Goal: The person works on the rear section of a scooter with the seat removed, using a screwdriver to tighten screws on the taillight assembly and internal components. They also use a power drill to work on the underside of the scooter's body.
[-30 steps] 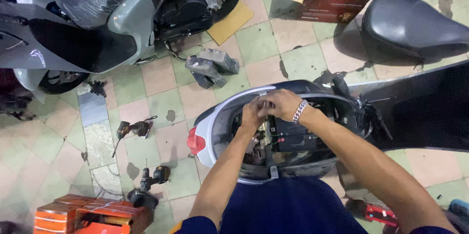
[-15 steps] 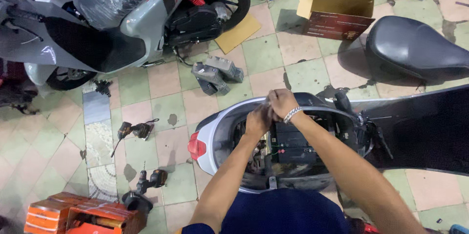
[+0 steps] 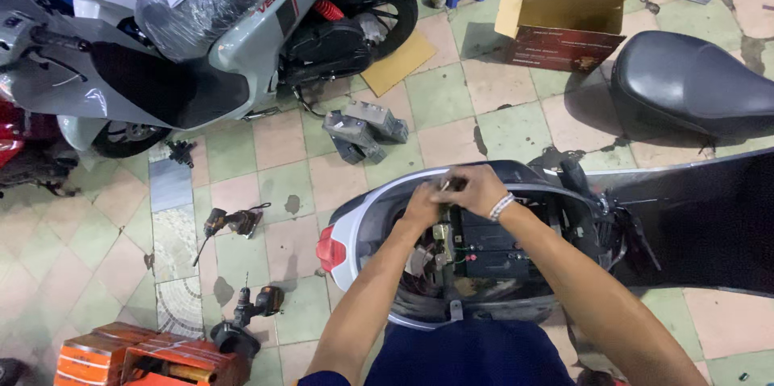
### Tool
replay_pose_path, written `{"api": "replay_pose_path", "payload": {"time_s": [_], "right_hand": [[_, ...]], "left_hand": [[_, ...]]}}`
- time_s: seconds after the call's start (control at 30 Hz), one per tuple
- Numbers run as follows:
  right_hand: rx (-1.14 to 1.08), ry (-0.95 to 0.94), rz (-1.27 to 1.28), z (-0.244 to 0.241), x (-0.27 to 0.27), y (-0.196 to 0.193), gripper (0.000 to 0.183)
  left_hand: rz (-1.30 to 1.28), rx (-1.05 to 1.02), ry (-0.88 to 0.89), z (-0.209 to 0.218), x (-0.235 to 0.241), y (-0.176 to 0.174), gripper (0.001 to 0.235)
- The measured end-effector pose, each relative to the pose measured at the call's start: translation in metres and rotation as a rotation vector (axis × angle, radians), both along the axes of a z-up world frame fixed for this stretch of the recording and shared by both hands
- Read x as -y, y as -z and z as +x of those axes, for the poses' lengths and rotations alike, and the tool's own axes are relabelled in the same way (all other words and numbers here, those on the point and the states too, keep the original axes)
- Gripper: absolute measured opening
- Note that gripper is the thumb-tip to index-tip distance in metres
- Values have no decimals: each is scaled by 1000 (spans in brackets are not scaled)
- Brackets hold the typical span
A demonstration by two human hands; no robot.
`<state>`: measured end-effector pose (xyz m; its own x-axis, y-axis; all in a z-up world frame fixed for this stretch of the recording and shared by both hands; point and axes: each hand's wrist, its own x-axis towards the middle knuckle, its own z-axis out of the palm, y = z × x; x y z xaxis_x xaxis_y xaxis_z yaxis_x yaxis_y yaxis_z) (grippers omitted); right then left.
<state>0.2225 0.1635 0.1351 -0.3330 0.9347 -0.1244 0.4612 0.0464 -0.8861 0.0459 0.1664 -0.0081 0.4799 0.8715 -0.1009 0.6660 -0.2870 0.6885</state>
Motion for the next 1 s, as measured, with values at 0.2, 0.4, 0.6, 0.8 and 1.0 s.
{"api": "replay_pose_path", "payload": {"time_s": [0.2,0.4,0.6,0.8,1.0], "right_hand": [[465,49,370,-26,-3,-1,50],[-73,255,-186,-10,-24,66,47],[-1250,216,-952,8,6,27,46],[-609,24,-346,2,6,12,49],[476,84,367,-18,-2,4,53]], "left_hand": [[121,-54,-42,9,12,10,32],[51,-149,-112,11,12,9,23],[60,245,-74,14,8,25,29],[8,69,-49,11,-1,9,34],[139,-36,-118,20,12,-14,19]]}}
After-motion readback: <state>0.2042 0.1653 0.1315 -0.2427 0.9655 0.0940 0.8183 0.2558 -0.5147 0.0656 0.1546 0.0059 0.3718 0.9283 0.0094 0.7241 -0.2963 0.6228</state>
